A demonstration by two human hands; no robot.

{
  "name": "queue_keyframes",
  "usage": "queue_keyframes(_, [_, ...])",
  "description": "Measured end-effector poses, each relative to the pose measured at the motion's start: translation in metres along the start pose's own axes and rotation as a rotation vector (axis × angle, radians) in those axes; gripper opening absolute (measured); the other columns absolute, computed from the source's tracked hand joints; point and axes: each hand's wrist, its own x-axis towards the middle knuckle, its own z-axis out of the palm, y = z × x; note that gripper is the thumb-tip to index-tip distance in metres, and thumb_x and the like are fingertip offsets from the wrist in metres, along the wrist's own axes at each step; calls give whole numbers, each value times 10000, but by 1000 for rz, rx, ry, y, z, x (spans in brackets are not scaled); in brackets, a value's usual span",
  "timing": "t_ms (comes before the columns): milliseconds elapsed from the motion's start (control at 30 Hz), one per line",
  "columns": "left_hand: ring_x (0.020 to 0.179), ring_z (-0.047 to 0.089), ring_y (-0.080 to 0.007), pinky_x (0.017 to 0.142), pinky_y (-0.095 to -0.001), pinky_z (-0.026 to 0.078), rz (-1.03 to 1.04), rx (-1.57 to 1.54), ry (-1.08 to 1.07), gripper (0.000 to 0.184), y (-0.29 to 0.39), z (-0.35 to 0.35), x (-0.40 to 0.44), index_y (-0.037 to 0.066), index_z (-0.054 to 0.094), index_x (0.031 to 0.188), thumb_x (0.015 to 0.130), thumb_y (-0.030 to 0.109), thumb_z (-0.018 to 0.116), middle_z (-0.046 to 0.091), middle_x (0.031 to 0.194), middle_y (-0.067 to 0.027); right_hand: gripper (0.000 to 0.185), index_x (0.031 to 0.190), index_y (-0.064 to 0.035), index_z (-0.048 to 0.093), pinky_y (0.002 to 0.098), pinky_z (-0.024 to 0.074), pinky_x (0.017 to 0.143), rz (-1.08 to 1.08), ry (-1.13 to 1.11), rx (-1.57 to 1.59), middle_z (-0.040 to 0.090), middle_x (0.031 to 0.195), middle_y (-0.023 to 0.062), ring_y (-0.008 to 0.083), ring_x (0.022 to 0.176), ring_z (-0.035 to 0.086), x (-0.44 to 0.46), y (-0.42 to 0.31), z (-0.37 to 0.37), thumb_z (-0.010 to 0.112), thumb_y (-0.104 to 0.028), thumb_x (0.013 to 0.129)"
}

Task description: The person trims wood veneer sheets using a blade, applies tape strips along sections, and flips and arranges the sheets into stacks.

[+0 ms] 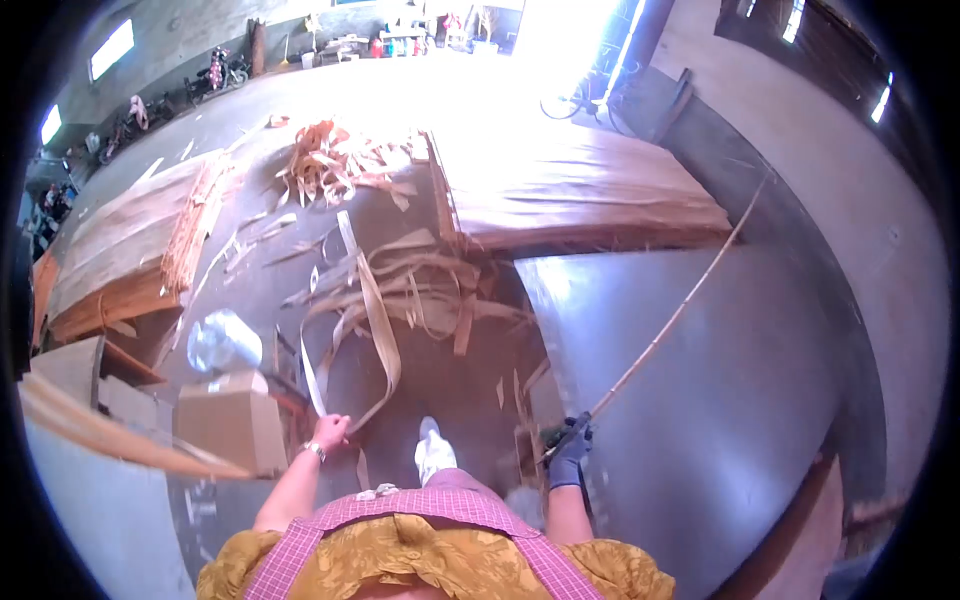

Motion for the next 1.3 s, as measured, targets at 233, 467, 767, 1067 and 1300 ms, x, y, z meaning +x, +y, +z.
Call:
queue_keyframes(233, [812, 656, -255, 723, -367, 517, -243, 260, -49, 244, -55, -57, 145, 104, 624, 1018, 783, 127, 561, 667, 913, -134, 362, 737, -105, 552, 275, 347, 304, 127, -201, 102, 433, 479, -33, 131, 333, 406, 125, 10, 299, 576, -430, 895])
queue_keyframes(467, [611, 635, -221, 486, -372, 490, -327, 313, -351, 167, -8, -124, 280, 66, 646, 879, 809, 55, 495, 637, 800, -122, 384, 737, -121, 550, 265, 348, 318, 174, 10, -100, 465, 504, -14, 129, 351, 422, 261, 95, 479, 569, -475, 886])
queue_keyframes(767, [902, 651, -291, 794, -394, 500, 54, 599, -315, 312, 298, -132, 663, 28, 647, 972, 781, 247, 534, 672, 934, -181, 366, 723, -104, 550, 276, 322, 317, 94, 245, -199, 444, 482, -5, 113, 349, 408, 324, 123, 650, 577, -425, 898])
queue_keyframes(1067, [642, 551, -78, 522, -216, 419, -184, 13, -1244, 344, 601, 58, 851, 50, 609, 995, 896, 379, 608, 618, 790, 5, 367, 1114, -36, 580, 378, 477, 860, -197, -297, -907, 626, 1023, 162, 284, 957, 597, 419, 157, 803, 622, -286, 849])
queue_keyframes(1300, [514, 478, -67, 476, -263, 384, -55, 591, -749, 273, 605, 57, 1033, 46, 642, 792, 870, 307, 616, 526, 582, 26, 591, 1208, -32, 489, 439, 436, 932, 186, 5, -1281, 553, 1154, 245, 402, 1091, 526, 588, 247, 838, 644, -404, 776])
